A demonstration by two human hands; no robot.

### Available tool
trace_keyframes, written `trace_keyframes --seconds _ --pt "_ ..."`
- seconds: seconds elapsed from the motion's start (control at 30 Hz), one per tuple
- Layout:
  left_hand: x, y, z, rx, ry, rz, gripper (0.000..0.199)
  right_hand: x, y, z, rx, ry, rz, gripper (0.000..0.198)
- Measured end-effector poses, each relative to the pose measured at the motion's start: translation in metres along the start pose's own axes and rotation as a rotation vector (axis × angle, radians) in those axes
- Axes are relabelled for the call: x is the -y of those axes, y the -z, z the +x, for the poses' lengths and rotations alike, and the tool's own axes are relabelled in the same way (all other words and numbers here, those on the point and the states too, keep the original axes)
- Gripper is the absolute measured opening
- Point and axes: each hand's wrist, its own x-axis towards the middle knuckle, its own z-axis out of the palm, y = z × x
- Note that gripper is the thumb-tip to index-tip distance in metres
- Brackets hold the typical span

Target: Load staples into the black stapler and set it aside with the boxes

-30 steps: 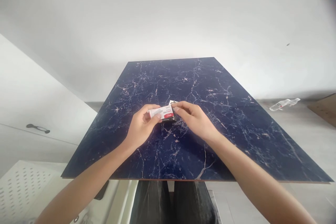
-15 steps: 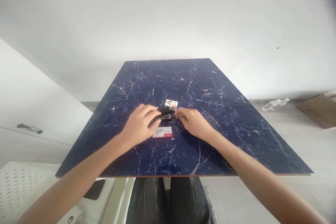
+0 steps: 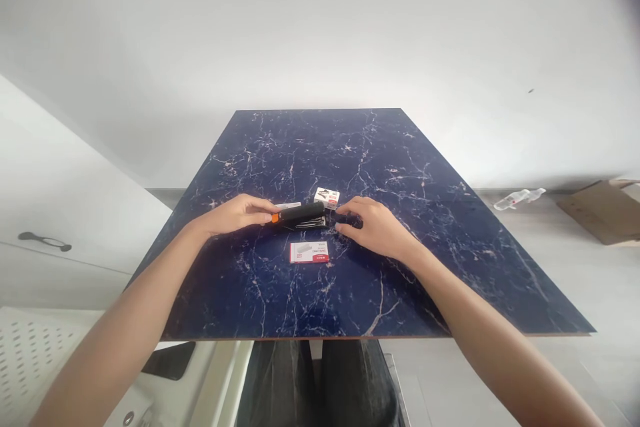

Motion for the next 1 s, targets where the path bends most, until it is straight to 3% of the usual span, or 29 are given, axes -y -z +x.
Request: trace_keyframes --seconds 0.1,0.23,0.4,0.63,0.77,1.0 --pt "0.001 -0.002 0.002 -0.032 -0.002 -0.042 0.038 0.006 -0.010 0.010 -0.004 0.058 0.034 0.027" --pt "0.002 -0.005 0.004 -0.071 0.012 -0.051 0.035 0.012 -0.019 0.027 0.035 0.110 0.023 0.013" --pt "-0.003 -0.004 0.004 -0.058 0.006 -0.043 0.031 0.009 -0.011 0.031 0.075 0.114 0.062 0.011" --pt "-0.007 -0.003 0.002 -0.050 0.017 0.000 0.031 -0.016 0.018 0.017 0.151 -0.009 0.039 0.021" --pt "-0.006 -0.003 0.001 -0.052 0.018 -0.009 0.034 -0.020 0.021 0.012 0.215 -0.059 -0.018 0.037" --pt "-0.005 -0.006 0.001 0.002 -0.003 -0.088 0.039 -0.023 0.020 0.012 0.226 -0.089 -0.001 0.013"
